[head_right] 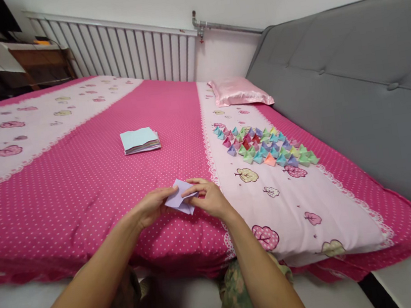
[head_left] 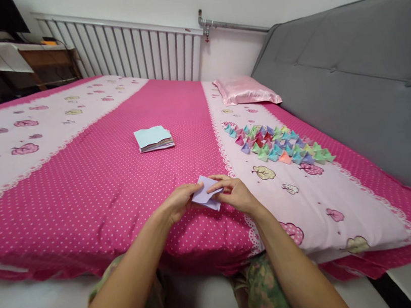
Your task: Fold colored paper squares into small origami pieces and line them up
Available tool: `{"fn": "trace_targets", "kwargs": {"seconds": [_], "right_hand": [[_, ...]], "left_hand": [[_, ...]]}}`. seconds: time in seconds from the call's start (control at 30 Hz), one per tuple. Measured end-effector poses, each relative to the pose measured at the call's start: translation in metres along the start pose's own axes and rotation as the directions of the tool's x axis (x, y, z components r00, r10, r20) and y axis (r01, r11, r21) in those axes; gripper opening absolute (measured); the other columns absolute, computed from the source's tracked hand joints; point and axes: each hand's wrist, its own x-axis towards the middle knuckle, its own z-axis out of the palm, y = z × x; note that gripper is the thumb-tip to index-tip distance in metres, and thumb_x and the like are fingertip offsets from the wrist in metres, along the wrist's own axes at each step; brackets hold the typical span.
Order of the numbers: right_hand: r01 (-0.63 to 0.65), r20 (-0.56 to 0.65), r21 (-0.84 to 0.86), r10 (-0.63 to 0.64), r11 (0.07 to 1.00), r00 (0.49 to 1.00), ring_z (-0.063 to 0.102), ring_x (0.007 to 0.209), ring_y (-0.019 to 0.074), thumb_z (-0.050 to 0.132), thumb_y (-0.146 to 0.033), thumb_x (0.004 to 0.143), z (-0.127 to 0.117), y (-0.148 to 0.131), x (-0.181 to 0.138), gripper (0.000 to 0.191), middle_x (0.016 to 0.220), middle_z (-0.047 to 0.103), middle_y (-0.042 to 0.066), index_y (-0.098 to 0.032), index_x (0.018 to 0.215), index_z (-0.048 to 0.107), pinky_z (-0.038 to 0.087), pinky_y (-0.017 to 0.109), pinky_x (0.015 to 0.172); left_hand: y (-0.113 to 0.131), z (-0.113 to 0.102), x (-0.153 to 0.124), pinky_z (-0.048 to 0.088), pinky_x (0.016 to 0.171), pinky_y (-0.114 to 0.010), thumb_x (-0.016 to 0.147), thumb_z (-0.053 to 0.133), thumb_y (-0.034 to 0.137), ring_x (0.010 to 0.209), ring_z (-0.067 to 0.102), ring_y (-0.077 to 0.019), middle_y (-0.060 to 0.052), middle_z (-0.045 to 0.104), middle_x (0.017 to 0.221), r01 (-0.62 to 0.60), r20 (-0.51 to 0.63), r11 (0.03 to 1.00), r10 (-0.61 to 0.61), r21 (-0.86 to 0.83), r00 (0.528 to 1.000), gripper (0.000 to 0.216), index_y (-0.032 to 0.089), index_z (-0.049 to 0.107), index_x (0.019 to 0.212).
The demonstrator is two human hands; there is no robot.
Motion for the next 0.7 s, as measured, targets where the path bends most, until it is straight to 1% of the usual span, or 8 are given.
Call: {"fn": "trace_targets", "kwargs": {"seconds": [0.1, 0.2, 0.3, 0.4, 0.53, 0.6, 0.7], "right_hand": [[-0.010, -0.046, 0.011, 0.011, 1.000, 0.999, 0.054, 0.103, 0.0234, 0.071, -0.033, 0.064, 0.001, 0.001, 0.001, 0.019, 0.110, 0.055, 0.009, -0.021, 0.079, 0.071, 0.047, 0.033, 0.081], [0.015, -0.091, -0.003, -0.016, 1.000, 0.996, 0.057, 0.097, 0.0225, 0.069, -0.035, 0.067, 0.002, 0.002, 0.001, 0.018, 0.106, 0.059, 0.009, -0.020, 0.076, 0.071, 0.046, 0.032, 0.078], [0.038, -0.154, -0.057, -0.046, 0.998, 0.987, 0.059, 0.092, 0.0219, 0.068, -0.036, 0.067, 0.004, 0.002, 0.001, 0.019, 0.100, 0.062, 0.009, -0.018, 0.072, 0.069, 0.046, 0.031, 0.075], [0.038, -0.200, -0.104, -0.059, 0.994, 0.978, 0.060, 0.084, 0.0210, 0.067, -0.038, 0.068, 0.005, 0.002, 0.001, 0.021, 0.093, 0.065, 0.008, -0.017, 0.071, 0.067, 0.046, 0.029, 0.070], [-0.002, -0.261, -0.137, -0.034, 0.991, 0.965, 0.058, 0.062, 0.0162, 0.063, -0.040, 0.069, 0.008, 0.001, 0.000, 0.025, 0.072, 0.066, 0.004, -0.015, 0.073, 0.064, 0.045, 0.025, 0.056], [-0.016, -0.310, -0.182, -0.042, 0.983, 0.950, 0.054, 0.054, 0.0137, 0.062, -0.041, 0.069, 0.010, -0.001, 0.000, 0.026, 0.065, 0.063, 0.003, -0.015, 0.071, 0.063, 0.042, 0.023, 0.051], [-0.018, -0.384, -0.271, -0.091, 0.962, 0.919, 0.051, 0.051, 0.0124, 0.061, -0.042, 0.069, 0.012, -0.002, -0.001, 0.027, 0.062, 0.062, 0.002, -0.015, 0.068, 0.063, 0.040, 0.022, 0.048]], "left_hand": [[0.000, 0.001, -0.001, 0.046, 0.060, -0.025, 0.076, 0.057, 0.017, 0.057, 0.058, -0.0144, -0.009, 0.067, 0.068, 0.003, 0.000, 1.000, -0.003, 0.013, 1.000, 0.014, 0.009, 0.067, 0.070], [0.000, 0.000, -0.001, 0.047, 0.063, -0.026, 0.076, 0.057, 0.018, 0.060, 0.059, -0.0152, -0.010, 0.068, 0.071, 0.010, 0.027, 0.999, -0.011, 0.030, 1.000, 0.015, 0.008, 0.068, 0.072], [-0.001, -0.001, 0.000, 0.047, 0.065, -0.026, 0.075, 0.059, 0.021, 0.064, 0.060, -0.0161, -0.010, 0.068, 0.073, 0.007, 0.061, 0.999, -0.010, 0.048, 0.998, 0.017, 0.007, 0.068, 0.074], [-0.002, -0.002, 0.001, 0.046, 0.065, -0.025, 0.073, 0.061, 0.024, 0.065, 0.060, -0.0160, -0.009, 0.069, 0.074, -0.011, 0.082, 0.999, 0.007, 0.046, 0.997, 0.017, 0.009, 0.069, 0.073], [0.000, -0.001, -0.003, 0.047, 0.069, -0.028, 0.072, 0.060, 0.041, 0.073, 0.061, -0.0180, -0.009, 0.069, 0.084, -0.044, 0.216, 0.997, 0.031, 0.056, 0.976, 0.031, 0.013, 0.069, 0.083], [0.001, 0.000, -0.004, 0.047, 0.071, -0.028, 0.068, 0.064, 0.042, 0.073, 0.061, -0.0180, -0.009, 0.069, 0.083, -0.100, 0.276, 0.986, 0.059, 0.136, 0.959, 0.033, 0.013, 0.069, 0.084], [-0.001, 0.001, -0.003, 0.044, 0.073, -0.025, 0.061, 0.072, 0.032, 0.073, 0.061, -0.0165, -0.006, 0.068, 0.079, -0.247, 0.306, 0.934, 0.164, 0.257, 0.938, 0.029, 0.013, 0.069, 0.083]]}}
